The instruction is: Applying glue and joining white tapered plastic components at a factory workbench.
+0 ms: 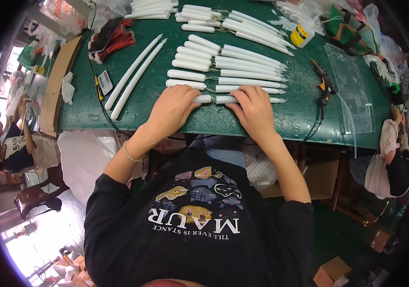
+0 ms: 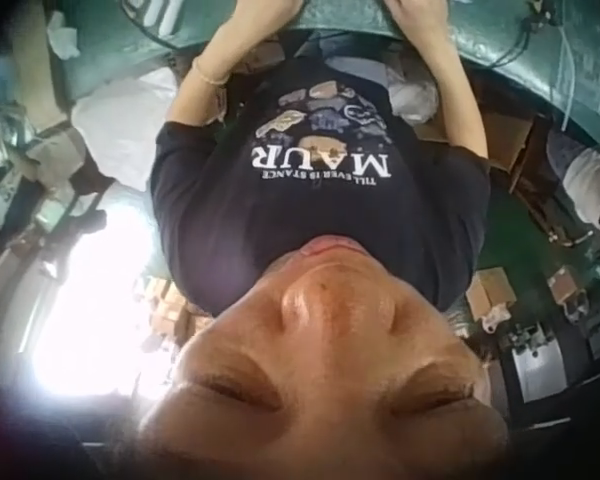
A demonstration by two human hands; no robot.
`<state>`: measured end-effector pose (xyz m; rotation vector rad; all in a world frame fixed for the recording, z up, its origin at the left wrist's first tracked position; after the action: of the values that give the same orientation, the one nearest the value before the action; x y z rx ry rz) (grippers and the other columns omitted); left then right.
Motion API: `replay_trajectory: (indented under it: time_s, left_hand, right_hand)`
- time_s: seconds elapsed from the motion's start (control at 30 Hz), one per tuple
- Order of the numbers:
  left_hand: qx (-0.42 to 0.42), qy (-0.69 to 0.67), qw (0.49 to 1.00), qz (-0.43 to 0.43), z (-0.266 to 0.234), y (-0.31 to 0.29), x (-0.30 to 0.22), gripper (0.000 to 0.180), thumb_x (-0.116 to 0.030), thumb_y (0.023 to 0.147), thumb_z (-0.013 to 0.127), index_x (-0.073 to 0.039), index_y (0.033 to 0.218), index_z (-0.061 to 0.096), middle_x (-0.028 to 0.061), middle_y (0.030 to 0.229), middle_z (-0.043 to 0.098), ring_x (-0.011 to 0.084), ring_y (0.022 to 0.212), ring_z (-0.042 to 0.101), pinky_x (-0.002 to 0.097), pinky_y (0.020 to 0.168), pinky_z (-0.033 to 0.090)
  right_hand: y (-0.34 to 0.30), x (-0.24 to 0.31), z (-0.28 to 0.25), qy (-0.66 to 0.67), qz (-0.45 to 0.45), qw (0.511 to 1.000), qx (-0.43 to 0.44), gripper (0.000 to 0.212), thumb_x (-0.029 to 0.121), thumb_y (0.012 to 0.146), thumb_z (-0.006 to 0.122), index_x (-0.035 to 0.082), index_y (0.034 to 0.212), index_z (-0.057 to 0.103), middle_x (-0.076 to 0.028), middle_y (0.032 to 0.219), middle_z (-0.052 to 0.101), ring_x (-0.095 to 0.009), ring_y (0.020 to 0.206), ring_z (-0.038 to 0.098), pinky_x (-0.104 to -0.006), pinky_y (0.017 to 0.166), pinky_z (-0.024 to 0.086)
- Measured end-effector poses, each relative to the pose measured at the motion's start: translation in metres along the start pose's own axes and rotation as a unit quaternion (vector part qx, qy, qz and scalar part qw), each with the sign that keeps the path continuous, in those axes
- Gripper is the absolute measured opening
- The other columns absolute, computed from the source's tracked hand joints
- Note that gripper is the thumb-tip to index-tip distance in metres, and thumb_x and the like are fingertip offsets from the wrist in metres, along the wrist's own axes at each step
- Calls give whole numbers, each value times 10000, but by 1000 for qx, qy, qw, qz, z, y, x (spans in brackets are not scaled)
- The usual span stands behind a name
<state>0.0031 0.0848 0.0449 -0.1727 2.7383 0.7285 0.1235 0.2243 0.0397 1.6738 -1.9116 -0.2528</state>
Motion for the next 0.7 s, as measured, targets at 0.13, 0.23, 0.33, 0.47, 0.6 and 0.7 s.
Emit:
replay_trajectory:
  time_s: [0.13,0.23,0.33,0.47,0.6,0.7]
  left_hand:
    - [18,-86,996,-36,1,-3,-3,174,-149,946,645,-27,1070,638,142,917,632,360,855,626,457,758,500]
    - [25,-134,989,-48,7,-6,1,190,-174,964,641,-25,1082,640,144,916,628,384,828,626,469,723,505]
    - [89,-153,981,-77,8,-5,0,245,-210,970,657,-16,1119,666,161,997,670,389,917,646,453,780,511]
    - [73,-179,978,-75,8,-5,3,282,-256,965,669,-20,1118,679,172,973,692,396,888,654,459,758,513]
    - [147,-162,973,-79,13,-5,2,283,-293,980,641,-44,1105,687,180,888,702,408,818,663,485,701,506]
    - [175,-144,973,-52,22,-1,2,281,-303,988,625,-51,1102,673,189,836,691,417,783,661,503,672,497]
  right_hand:
    - [-1,0,-2,18,-12,1000,-11,271,140,815,784,60,1053,683,-89,1039,661,-309,975,612,-416,867,460]
    - [-1,4,-3,33,-29,999,1,267,135,821,778,62,1059,682,-81,1019,675,-301,963,624,-413,872,458]
    - [-1,7,-4,52,-42,998,14,268,136,825,775,63,1066,685,-80,1011,680,-300,956,627,-414,874,455]
    - [1,16,-6,65,-74,995,29,286,141,826,774,61,1086,689,-84,982,674,-300,948,623,-414,844,470]
    - [3,20,-8,67,-92,992,51,301,146,841,762,69,1122,685,-89,941,667,-298,887,636,-407,751,502]
    - [0,14,2,48,-93,987,121,306,169,861,746,84,1147,676,-82,878,646,-296,777,641,-408,639,506]
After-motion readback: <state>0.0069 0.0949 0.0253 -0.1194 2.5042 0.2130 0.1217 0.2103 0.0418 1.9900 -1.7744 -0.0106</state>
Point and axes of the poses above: each hand's wrist, its own y-axis towards the middle knuckle, its own z-axis out of the palm, x = y × z, the point moved 8 cm from there along y, towards the middle knuckle
